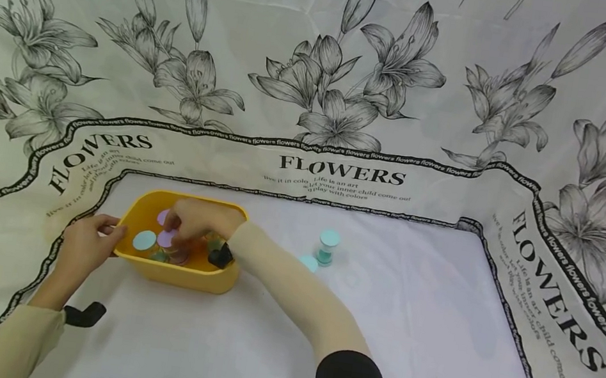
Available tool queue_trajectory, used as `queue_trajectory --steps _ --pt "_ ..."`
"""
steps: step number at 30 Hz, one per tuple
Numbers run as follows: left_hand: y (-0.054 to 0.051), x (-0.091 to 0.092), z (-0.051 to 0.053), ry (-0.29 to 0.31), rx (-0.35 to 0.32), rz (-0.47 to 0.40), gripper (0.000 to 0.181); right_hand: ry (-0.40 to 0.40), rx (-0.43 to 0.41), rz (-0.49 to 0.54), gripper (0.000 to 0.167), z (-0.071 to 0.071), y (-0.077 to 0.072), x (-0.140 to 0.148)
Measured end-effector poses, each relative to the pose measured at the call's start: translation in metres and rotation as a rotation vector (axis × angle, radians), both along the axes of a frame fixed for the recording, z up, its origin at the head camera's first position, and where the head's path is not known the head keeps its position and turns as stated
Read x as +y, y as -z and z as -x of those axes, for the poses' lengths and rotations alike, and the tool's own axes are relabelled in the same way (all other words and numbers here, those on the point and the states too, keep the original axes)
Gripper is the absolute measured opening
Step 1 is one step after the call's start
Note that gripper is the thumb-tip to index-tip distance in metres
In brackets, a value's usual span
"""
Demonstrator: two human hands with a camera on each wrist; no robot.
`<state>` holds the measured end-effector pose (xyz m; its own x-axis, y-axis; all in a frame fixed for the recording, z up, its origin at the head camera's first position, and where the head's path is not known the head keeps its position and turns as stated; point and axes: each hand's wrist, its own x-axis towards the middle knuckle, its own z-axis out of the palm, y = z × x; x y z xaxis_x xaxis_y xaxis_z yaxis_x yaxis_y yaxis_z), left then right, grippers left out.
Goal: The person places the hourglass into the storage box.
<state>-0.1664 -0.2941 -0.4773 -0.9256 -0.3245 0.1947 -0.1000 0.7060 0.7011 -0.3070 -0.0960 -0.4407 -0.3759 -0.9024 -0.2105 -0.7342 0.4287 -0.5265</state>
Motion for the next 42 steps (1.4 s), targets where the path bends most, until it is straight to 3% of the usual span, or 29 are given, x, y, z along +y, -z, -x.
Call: queue_trajectory --steps 4,9,14,21,26,33,42 --pt "0.000 0.000 0.001 -0.006 -0.018 -0.002 0.034 -0.004 0.019 0.016 0.032 0.000 -0.006 0.002" --pt "-0.001 0.000 0.002 -0.010 -0.013 0.001 0.035 0.047 -0.060 0.053 0.030 0.001 -0.011 0.010" --pt "-0.002 0.000 0.003 -0.008 -0.014 -0.007 0.035 0.068 -0.064 0.107 0.037 0.001 -0.031 0.027" --pt "-0.001 0.000 0.000 -0.020 -0.009 -0.034 0.035 0.092 -0.079 0.318 0.041 -0.002 -0.058 0.069" --pt "-0.001 0.000 0.000 -0.024 -0.011 -0.035 0.035 0.197 -0.052 0.445 0.043 -0.010 -0.063 0.110" --pt "-0.001 0.000 -0.001 -0.068 -0.012 -0.049 0.036 0.418 0.012 0.584 0.044 -0.022 -0.049 0.172" --pt "-0.002 0.004 -0.001 -0.092 -0.055 -0.061 0.038 0.658 0.013 0.701 0.045 -0.050 0.000 0.250"
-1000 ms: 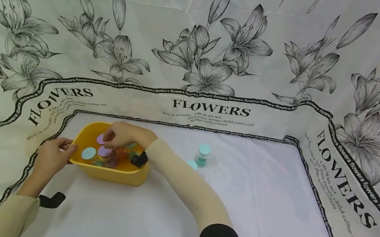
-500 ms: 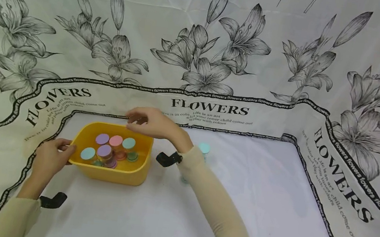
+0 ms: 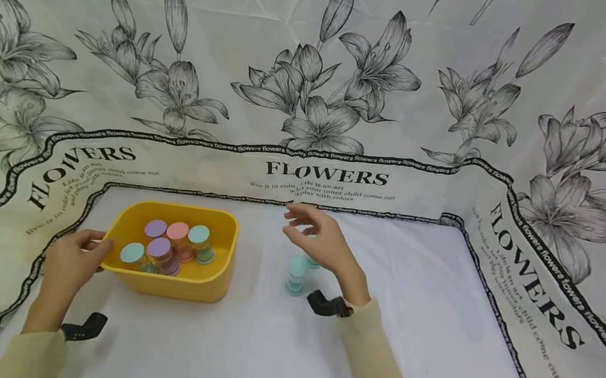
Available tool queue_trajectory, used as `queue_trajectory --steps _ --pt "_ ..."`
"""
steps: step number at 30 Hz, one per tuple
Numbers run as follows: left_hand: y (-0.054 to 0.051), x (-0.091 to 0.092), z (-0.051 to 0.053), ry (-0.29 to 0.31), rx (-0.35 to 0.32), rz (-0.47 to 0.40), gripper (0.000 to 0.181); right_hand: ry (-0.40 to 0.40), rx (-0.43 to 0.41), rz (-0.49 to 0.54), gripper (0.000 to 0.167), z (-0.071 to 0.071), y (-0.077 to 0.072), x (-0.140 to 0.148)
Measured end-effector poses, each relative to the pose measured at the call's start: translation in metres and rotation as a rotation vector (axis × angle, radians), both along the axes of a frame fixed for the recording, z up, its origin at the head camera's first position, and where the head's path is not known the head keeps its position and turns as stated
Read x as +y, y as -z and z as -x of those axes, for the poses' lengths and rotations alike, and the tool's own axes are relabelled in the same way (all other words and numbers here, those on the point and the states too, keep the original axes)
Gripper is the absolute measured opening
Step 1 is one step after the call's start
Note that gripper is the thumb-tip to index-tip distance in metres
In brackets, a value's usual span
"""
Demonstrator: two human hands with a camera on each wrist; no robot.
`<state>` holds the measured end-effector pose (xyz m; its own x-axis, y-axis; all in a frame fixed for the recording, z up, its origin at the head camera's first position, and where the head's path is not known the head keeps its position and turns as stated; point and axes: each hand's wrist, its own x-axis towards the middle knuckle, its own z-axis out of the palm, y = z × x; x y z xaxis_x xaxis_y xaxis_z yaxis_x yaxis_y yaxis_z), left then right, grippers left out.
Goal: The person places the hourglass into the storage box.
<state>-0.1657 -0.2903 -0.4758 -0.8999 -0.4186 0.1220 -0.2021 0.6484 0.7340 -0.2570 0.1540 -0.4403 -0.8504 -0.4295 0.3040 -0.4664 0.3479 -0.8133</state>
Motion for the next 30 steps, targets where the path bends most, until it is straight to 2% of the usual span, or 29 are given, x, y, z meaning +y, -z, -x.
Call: queue_trajectory --steps 6,10,13,18,24,30 --pt "-0.002 0.002 0.000 -0.006 -0.028 -0.041 0.042 0.068 -0.037 0.058 0.046 -0.023 0.035 0.023" --pt "-0.002 0.000 0.000 0.003 -0.036 -0.052 0.045 0.100 -0.040 0.046 0.048 -0.033 0.060 0.026" --pt "-0.001 -0.002 -0.001 0.000 -0.030 -0.056 0.045 0.130 -0.055 0.042 0.051 -0.039 0.073 0.024" --pt "-0.001 -0.003 -0.002 -0.003 -0.011 -0.049 0.045 0.202 -0.109 0.032 0.057 -0.047 0.091 0.020" --pt "-0.001 -0.003 -0.001 0.004 -0.029 -0.044 0.046 0.264 -0.175 0.079 0.057 -0.056 0.110 0.018" --pt "0.003 -0.003 0.000 0.005 -0.039 -0.046 0.047 0.272 -0.159 0.095 0.055 -0.061 0.118 0.018"
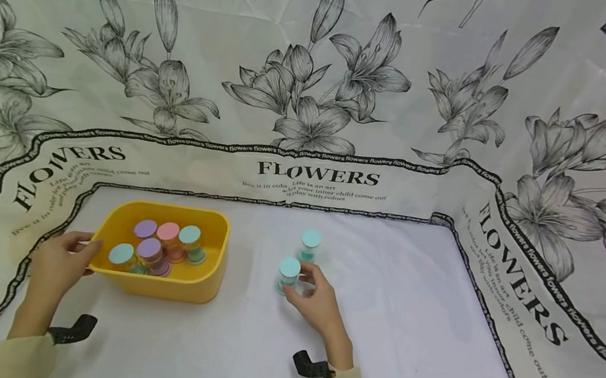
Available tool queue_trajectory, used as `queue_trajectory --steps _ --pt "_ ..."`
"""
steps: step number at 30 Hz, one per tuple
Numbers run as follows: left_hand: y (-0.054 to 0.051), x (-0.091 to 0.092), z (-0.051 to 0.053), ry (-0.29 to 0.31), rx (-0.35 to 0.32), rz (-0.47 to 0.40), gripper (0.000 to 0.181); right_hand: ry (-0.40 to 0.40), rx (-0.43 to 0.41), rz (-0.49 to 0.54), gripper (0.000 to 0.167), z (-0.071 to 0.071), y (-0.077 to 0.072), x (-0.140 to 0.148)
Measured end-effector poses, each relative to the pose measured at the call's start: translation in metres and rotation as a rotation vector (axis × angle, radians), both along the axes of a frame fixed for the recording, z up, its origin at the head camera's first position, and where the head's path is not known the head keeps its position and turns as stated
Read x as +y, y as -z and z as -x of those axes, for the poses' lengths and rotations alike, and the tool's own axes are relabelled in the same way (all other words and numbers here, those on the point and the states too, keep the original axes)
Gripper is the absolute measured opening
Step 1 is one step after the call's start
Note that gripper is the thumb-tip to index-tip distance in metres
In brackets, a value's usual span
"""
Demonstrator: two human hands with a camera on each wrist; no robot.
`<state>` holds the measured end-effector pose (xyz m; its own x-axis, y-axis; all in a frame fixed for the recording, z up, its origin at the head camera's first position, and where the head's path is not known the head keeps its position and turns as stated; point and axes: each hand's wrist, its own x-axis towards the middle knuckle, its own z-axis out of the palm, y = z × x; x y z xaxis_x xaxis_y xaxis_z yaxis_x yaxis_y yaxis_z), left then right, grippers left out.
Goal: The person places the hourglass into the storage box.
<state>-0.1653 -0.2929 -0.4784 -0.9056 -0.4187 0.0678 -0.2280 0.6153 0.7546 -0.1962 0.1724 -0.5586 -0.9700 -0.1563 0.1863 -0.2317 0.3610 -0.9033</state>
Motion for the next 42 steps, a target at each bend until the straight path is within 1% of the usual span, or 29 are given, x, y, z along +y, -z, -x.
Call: queue_trajectory --steps 4,9,19,22,29,32,34,38,42 --pt "0.001 0.000 0.000 0.000 0.001 0.008 0.046 0.006 -0.005 0.014 0.054 -0.002 0.001 -0.002" --pt "-0.001 0.002 0.000 0.003 0.002 0.012 0.046 0.014 0.005 0.026 0.052 -0.001 0.002 -0.003" --pt "-0.001 0.002 0.001 -0.002 -0.029 0.006 0.049 0.040 0.031 0.022 0.048 0.003 -0.001 -0.009" --pt "-0.001 0.002 0.002 0.000 -0.026 0.007 0.049 0.044 0.043 0.029 0.046 0.003 -0.001 -0.010" --pt "-0.002 0.005 -0.001 -0.015 -0.011 0.018 0.046 0.054 0.031 0.036 0.045 0.005 -0.004 -0.012" --pt "-0.002 0.004 -0.002 -0.010 -0.012 0.015 0.047 0.054 0.034 0.030 0.045 0.006 -0.007 -0.016" --pt "-0.002 0.003 -0.002 -0.010 -0.013 0.013 0.047 0.049 0.034 0.032 0.045 0.006 -0.013 -0.020" --pt "-0.002 0.003 -0.002 -0.012 -0.017 0.016 0.047 0.012 0.045 0.040 0.045 0.009 -0.028 -0.029" --pt "-0.002 0.001 -0.001 -0.012 -0.019 0.017 0.048 -0.040 0.084 0.053 0.046 0.017 -0.044 -0.039"
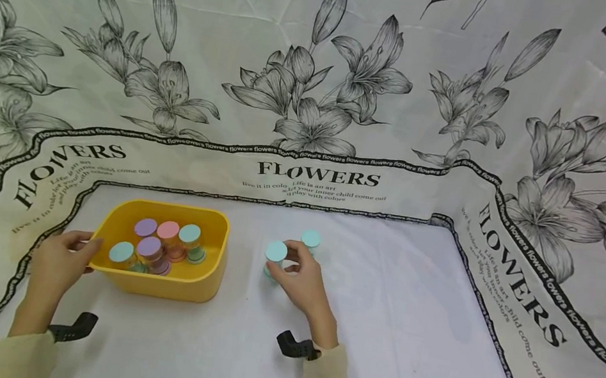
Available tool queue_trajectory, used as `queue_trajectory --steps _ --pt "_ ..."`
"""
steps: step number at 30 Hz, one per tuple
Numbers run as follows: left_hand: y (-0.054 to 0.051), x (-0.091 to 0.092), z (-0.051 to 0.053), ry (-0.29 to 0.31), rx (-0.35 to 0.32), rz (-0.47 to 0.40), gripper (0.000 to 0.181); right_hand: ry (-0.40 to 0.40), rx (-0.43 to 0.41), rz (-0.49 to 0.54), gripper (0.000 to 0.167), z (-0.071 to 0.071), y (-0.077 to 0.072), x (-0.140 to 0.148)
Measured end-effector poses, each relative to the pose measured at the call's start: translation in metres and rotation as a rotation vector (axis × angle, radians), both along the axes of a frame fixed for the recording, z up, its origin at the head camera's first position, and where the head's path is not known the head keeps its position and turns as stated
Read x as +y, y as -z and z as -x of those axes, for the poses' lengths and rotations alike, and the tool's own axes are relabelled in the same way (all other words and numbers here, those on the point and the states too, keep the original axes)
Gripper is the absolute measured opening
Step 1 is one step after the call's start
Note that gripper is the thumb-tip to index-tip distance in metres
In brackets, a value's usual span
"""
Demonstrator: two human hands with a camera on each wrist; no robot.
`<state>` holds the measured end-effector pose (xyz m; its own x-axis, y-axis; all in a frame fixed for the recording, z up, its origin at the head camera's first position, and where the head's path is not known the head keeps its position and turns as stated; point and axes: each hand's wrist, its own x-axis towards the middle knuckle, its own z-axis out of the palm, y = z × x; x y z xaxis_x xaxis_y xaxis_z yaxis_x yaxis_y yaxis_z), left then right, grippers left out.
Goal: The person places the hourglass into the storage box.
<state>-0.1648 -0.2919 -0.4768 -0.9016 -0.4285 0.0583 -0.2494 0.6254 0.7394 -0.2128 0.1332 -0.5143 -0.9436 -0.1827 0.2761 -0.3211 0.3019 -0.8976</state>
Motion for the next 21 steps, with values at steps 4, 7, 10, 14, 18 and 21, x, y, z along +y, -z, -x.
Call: queue_trajectory --steps 4,7,10,14,18,21 --pt "0.001 0.000 0.000 -0.008 0.003 -0.003 0.048 -0.039 0.062 0.029 0.045 0.009 -0.019 -0.012" --pt "0.001 -0.001 0.000 -0.008 0.003 -0.010 0.049 -0.081 0.101 0.071 0.043 0.015 -0.036 -0.021" --pt "0.001 -0.002 -0.001 -0.010 0.001 -0.014 0.049 -0.138 0.129 0.112 0.042 0.019 -0.055 -0.032" --pt "0.001 -0.003 -0.002 -0.016 0.003 -0.011 0.049 -0.212 0.160 0.110 0.044 0.023 -0.079 -0.049" --pt "0.000 -0.002 -0.001 -0.010 0.007 -0.005 0.048 -0.284 0.180 0.029 0.045 0.024 -0.099 -0.067" --pt "0.000 0.000 0.000 0.007 0.016 0.008 0.046 -0.345 0.179 -0.038 0.045 0.024 -0.109 -0.081"
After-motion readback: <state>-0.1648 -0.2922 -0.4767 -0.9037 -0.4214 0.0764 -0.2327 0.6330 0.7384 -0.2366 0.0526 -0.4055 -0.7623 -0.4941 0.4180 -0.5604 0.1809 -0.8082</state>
